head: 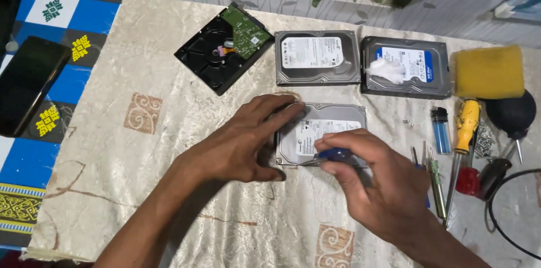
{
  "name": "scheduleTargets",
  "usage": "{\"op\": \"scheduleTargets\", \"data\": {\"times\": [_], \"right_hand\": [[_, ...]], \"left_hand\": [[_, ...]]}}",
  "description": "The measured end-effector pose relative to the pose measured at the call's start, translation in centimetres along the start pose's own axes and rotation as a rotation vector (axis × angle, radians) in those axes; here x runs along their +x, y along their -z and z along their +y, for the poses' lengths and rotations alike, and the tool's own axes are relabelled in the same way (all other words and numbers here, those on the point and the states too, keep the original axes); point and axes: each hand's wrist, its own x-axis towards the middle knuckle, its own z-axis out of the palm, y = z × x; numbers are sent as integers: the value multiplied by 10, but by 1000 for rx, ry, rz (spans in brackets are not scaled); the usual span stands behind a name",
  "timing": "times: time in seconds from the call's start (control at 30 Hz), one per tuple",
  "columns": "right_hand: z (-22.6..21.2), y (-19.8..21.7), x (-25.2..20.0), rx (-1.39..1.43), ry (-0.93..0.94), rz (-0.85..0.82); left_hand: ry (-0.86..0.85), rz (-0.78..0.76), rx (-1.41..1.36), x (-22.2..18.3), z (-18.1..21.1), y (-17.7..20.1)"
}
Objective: Unscrewing the casing of a hard drive using a small screwdriver.
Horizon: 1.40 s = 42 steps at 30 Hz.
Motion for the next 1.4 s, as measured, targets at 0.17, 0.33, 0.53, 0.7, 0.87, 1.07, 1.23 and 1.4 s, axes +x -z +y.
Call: {"op": "scheduleTargets", "data": {"times": [0.17,0.33,0.53,0.7,0.87,1.07,1.23,1.4], "right_hand": [[-9,-17,19,-55,113,31],[-6,-26,22,-63,119,1],[0,-30,23,-92,151,-28],[15,-37,15,12,-140,-443],[-4,-36,31,46,370,-113],[-9,-31,39,-96,299,-4],[-19,-30,52,41,363,5],[-17,-30,51,161,376,-47]], "left_hand": [[57,1,0,3,-2,-4],[57,16,-16,3,-6,-7],[12,50,-7,2,-10,-10],[-14,54,10,1,-10,-9],[-63,86,-187,-6,0,13],[-224,217,-468,-1,5,8],[-206,240,-530,0,5,2],[-217,274,-486,-1,7,2]]}}
